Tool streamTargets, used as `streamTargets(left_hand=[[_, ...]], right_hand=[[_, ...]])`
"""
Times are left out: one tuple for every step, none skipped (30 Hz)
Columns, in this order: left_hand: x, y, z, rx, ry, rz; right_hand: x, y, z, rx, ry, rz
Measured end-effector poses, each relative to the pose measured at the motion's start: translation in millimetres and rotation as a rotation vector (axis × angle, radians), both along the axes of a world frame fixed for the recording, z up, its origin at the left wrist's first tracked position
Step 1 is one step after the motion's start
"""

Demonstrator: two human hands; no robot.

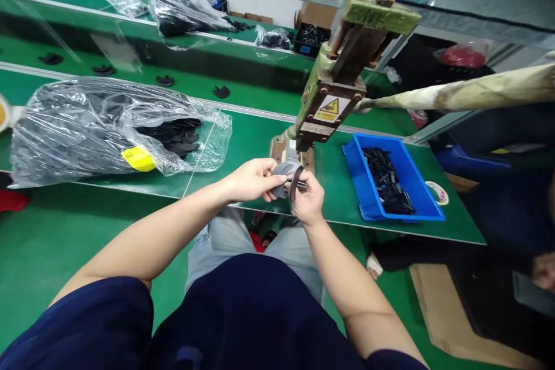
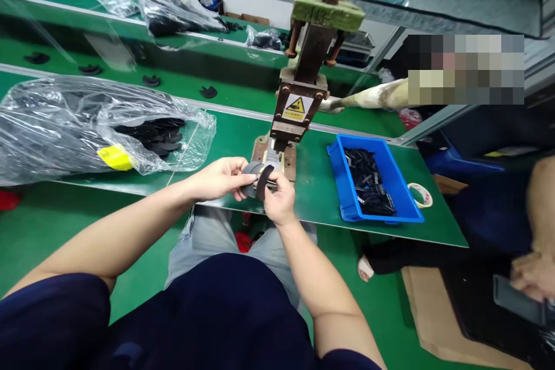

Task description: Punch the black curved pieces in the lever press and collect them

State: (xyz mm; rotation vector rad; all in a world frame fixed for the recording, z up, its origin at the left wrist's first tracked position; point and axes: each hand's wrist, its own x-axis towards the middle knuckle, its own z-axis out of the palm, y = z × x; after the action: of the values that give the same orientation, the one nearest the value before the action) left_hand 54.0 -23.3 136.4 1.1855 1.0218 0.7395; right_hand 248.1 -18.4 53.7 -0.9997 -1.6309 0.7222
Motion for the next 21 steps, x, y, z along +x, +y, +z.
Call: streamTargets(left_hand=[[-1,0,0.1,-0.018,-0.011,-0.007],[-2,1,1.3,-0.043,-0.027,-0.022],[-3,0,3.6,-0.068,-0.044,-0.045],[-4,0,6.6,-0.089,-0.056,-0.072],[-4,0,9.9,-0.099,-0.064,-0.109],[-5,0,12.8,-0.087,-0.045,-0.126],[-6,3,14.6,-0.076,-0.004,-0.131],[-8,7,15.5,-0.066,0.041,-0.127],[-11,12,15.7,-0.054,0.08,-0.118],[-16,16,15.8,-0.042,0.107,-0.126],[-20,19,16.3,-0.029,0.131,-0.15],[-23,20,17.4,0.004,0.167,-0.151],[-25,18,19.2,0.061,0.221,-0.121],[-26,15,21.2,0.146,0.29,-0.059],[-26,11,23.2,0.251,0.365,0.021],[-26,6,24.6,0.361,0.436,0.094],[-24,2,25.2,0.462,0.49,0.13],[-23,-1,24.7,0.539,0.529,0.119],[-21,-2,23.2,0.588,0.563,0.076],[-19,-3,20.9,0.612,0.596,0.021],[-17,-2,18.2,0.622,0.631,-0.024]], right_hand=[[0,-1,1.3,0.008,-0.014,-0.015],[0,-2,3.7,0.018,-0.026,-0.026],[0,-4,7.3,0.029,-0.037,-0.028],[0,-6,11.7,0.042,-0.045,-0.023],[1,-8,16.4,0.057,-0.051,-0.013],[3,-8,20.3,0.066,-0.065,0.011],[6,-5,22.5,0.084,-0.074,0.025],[10,1,22.5,0.104,-0.092,0.049],[13,9,20.2,0.124,-0.11,0.08],[17,17,15.9,0.168,-0.151,0.081],[20,26,10.5,0.272,-0.273,0.046],[23,33,4.6,0.341,-0.33,0.052],[26,38,-1.0,0.408,-0.374,0.048],[28,41,-5.7,0.466,-0.414,0.048],[30,42,-9.4,0.503,-0.43,0.053],[31,42,-11.7,0.527,-0.44,0.052],[30,41,-12.9,0.539,-0.442,0.045],[29,40,-13.0,0.535,-0.442,0.043],[27,39,-12.4,0.519,-0.435,0.041],[24,38,-11.3,0.491,-0.412,0.016],[22,37,-10.1,0.461,-0.396,-0.001]])
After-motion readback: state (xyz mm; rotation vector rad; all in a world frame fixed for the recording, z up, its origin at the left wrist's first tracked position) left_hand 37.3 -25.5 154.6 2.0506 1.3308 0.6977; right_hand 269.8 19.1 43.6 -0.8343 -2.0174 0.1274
